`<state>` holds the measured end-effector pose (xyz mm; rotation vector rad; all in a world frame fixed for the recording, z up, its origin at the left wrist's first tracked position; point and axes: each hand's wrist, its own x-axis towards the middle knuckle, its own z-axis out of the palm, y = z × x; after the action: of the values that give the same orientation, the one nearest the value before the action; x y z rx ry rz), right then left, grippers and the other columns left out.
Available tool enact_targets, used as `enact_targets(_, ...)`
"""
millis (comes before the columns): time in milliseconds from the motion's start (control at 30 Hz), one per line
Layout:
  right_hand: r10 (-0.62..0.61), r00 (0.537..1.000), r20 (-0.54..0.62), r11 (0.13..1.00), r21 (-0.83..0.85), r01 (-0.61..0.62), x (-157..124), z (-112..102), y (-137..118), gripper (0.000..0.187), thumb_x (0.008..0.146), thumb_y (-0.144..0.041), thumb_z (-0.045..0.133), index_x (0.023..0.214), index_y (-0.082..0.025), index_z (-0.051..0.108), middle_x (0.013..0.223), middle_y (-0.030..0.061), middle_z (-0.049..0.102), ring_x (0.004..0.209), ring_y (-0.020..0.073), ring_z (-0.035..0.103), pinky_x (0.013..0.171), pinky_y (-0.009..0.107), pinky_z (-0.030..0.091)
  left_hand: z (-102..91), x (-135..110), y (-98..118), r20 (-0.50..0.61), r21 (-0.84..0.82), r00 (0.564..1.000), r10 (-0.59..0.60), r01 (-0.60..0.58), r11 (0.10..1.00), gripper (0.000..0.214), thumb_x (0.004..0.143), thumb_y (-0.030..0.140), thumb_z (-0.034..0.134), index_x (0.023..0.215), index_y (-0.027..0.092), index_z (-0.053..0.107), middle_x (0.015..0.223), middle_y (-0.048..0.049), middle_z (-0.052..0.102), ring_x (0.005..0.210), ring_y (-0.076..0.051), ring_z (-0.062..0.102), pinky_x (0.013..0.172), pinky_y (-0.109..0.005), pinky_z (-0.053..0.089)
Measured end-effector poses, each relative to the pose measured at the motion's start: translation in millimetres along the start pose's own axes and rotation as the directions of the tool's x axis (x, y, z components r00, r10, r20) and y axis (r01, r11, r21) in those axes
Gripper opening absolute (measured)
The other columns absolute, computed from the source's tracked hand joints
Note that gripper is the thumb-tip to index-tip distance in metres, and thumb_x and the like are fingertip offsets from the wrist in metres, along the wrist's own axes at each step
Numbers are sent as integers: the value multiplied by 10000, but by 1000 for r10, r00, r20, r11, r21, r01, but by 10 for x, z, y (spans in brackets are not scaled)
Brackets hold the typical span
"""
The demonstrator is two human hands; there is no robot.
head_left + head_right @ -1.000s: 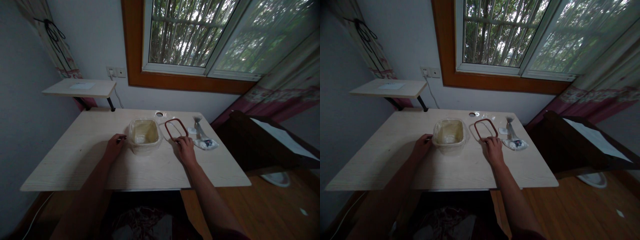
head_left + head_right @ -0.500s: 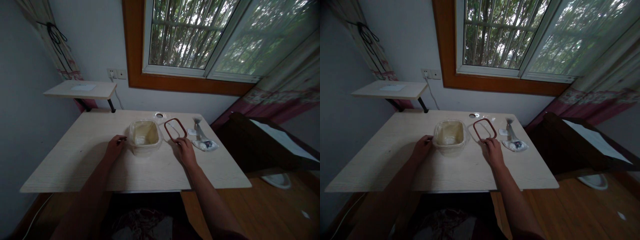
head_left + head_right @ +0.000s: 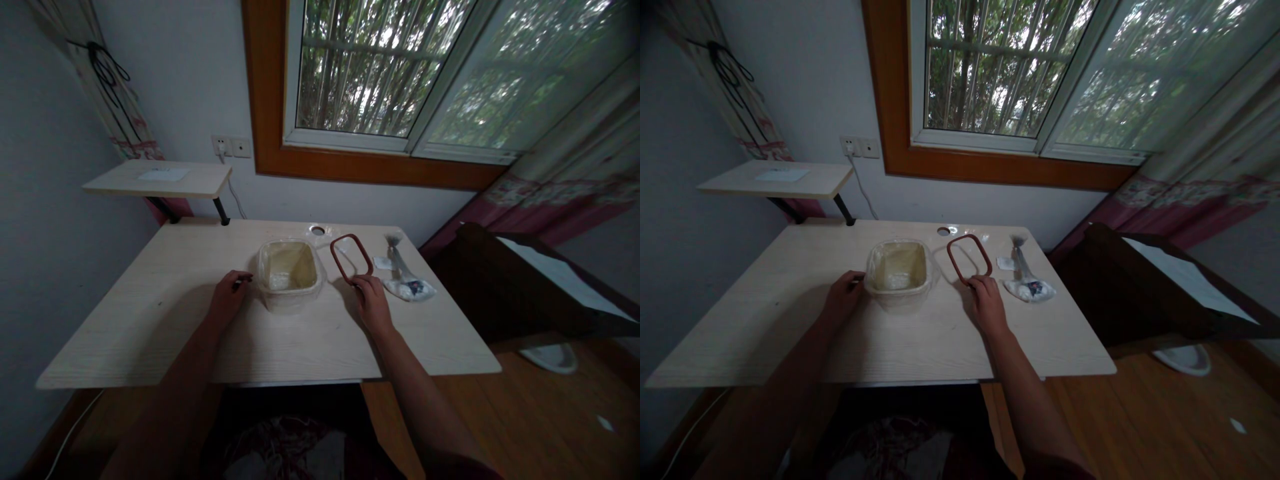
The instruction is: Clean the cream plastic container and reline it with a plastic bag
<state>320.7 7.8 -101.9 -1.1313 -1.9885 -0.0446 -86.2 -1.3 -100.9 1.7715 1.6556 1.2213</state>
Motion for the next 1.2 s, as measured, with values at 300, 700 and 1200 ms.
enact_targets(300,-62,997,-37,998,-7,62,19,-28,-54,278,967,-148,529,1206,-244,631,1146,116,652,1061,278,586,898,497,519,-31,-22,52,-48,-29,999,16,-17,999,251,898,320,516,1030,188,683,1032,-69,688,929,-191,664,824,-324,559)
enact_targets(700,-136,962,-237,990,-4,139,376,-288,-379,295,934,-140,609,1203,-261,617,1039,86,661,976,256,608,838,446,521,-272,24,516,-294,88,869,398,-390,917,138,938,233,563,970,205,694,933,-50,653,926,-173,620,862,-343,520)
enact_targets(1200,-437,899,39,885,199,422,1083,-463,-1295,241,991,-268,566,1218,-292,641,1048,58,691,976,230,596,855,410,479,-407,424,1641,242,202,684,688,-729,654,303,979,313,532,1235,311,693,1170,-73,664,1083,-209,610,990,-401,509)
